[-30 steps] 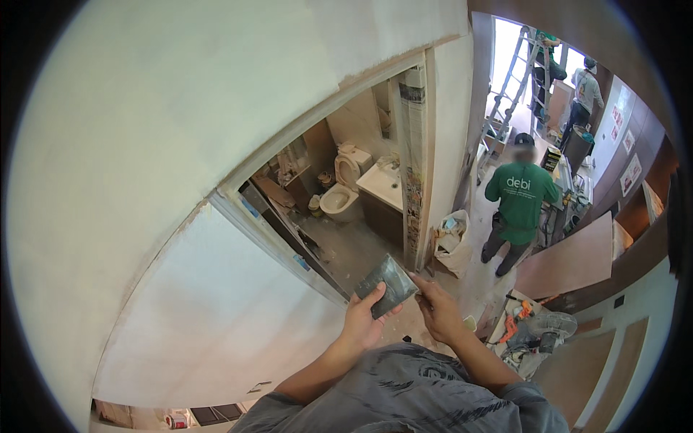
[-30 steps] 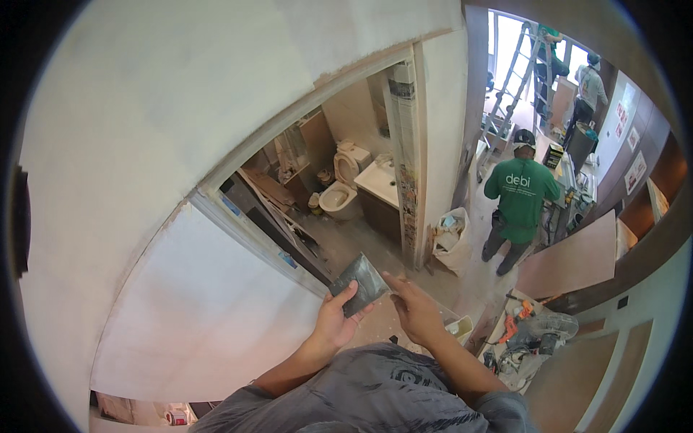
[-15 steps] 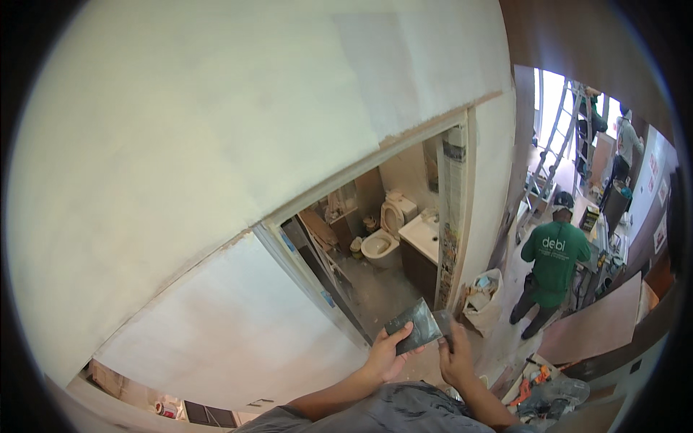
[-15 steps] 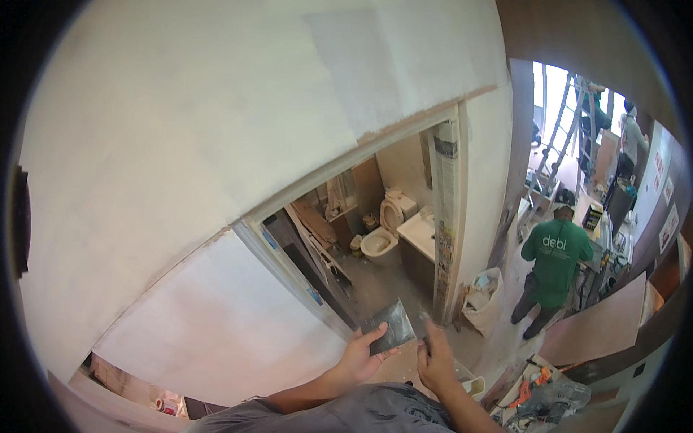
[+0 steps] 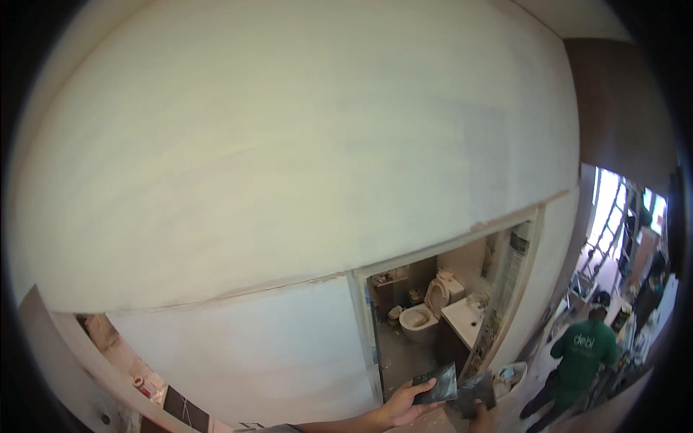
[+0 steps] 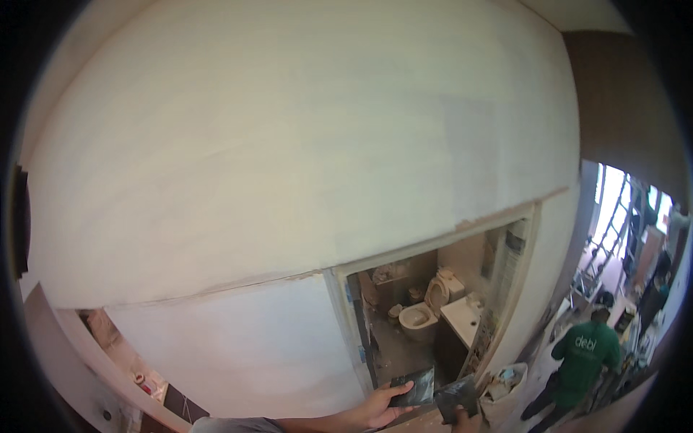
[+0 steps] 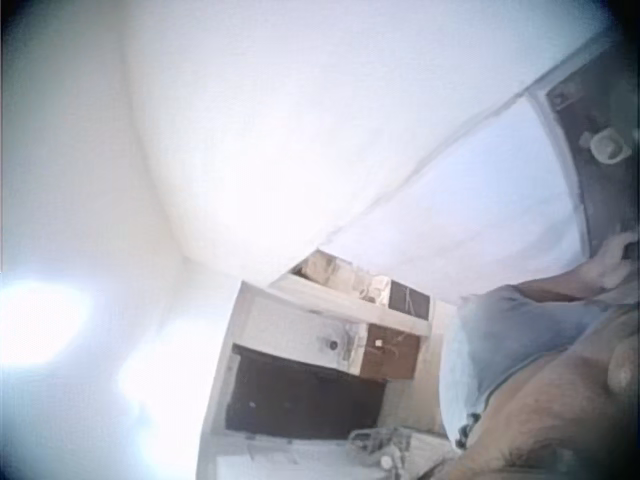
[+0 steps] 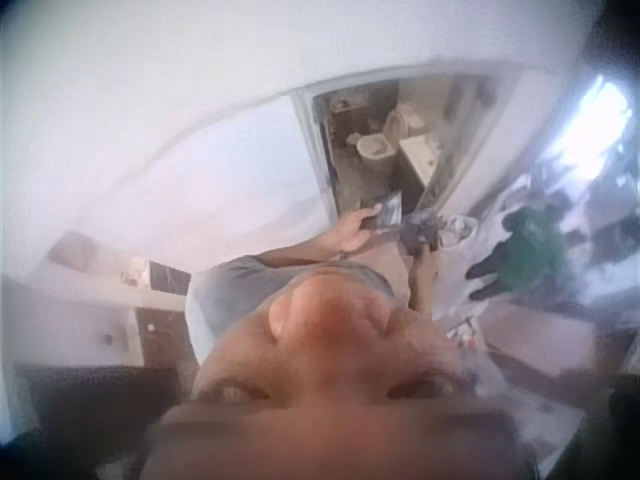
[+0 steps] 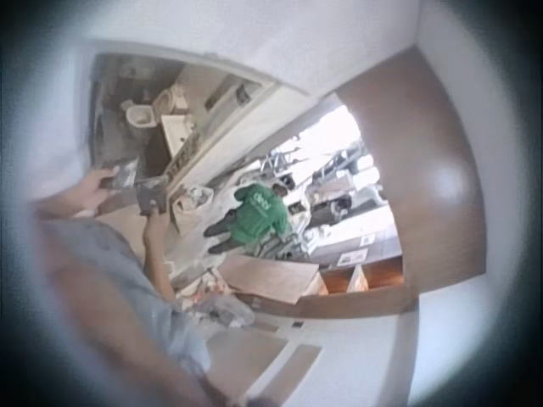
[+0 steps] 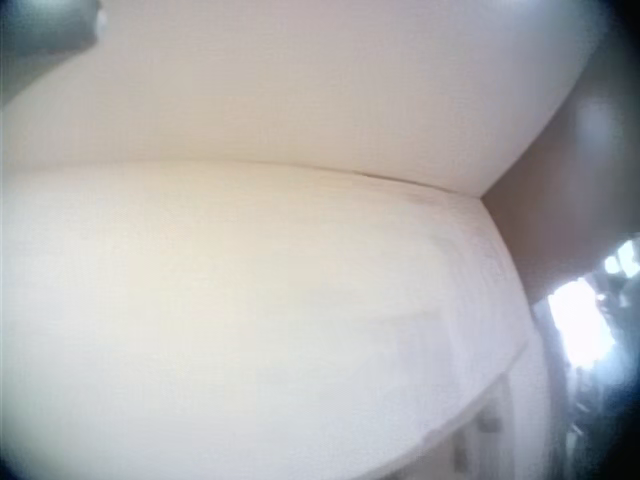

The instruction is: The person applies plaster to a wall using a trowel and a smaller scraper. They repeatedly scoop plaster from a container, spread it onto the wall, and smooth the surface. The person works in a room under renovation with other workers visible in the background.

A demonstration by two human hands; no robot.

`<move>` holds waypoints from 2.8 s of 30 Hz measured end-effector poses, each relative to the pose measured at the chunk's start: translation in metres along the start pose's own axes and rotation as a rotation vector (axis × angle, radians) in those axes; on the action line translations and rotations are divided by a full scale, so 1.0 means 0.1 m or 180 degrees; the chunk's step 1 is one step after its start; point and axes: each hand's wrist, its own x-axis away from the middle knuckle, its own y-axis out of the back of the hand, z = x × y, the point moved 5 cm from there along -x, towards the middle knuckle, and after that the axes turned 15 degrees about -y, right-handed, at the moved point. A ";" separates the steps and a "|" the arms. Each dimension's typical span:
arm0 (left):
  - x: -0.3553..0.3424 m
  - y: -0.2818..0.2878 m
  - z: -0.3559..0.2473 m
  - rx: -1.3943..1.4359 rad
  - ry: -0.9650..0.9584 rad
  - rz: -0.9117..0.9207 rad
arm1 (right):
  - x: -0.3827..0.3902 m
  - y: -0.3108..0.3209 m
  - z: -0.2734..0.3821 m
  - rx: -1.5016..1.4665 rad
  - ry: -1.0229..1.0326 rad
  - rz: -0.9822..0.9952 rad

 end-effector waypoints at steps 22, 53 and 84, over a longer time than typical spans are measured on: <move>0.86 0.28 -0.71 -0.0574 0.0136 -0.0700 | -0.72 -1.50 -0.16 -0.1696 -0.1358 0.2371; 1.39 0.30 -1.31 -0.1776 -0.3302 -0.1372 | 0.10 -2.08 1.46 0.0105 -0.0122 0.1886; 1.00 -0.08 -1.33 -0.3068 -0.2307 -0.0216 | 0.36 -1.63 1.78 -0.0308 -0.0129 0.1118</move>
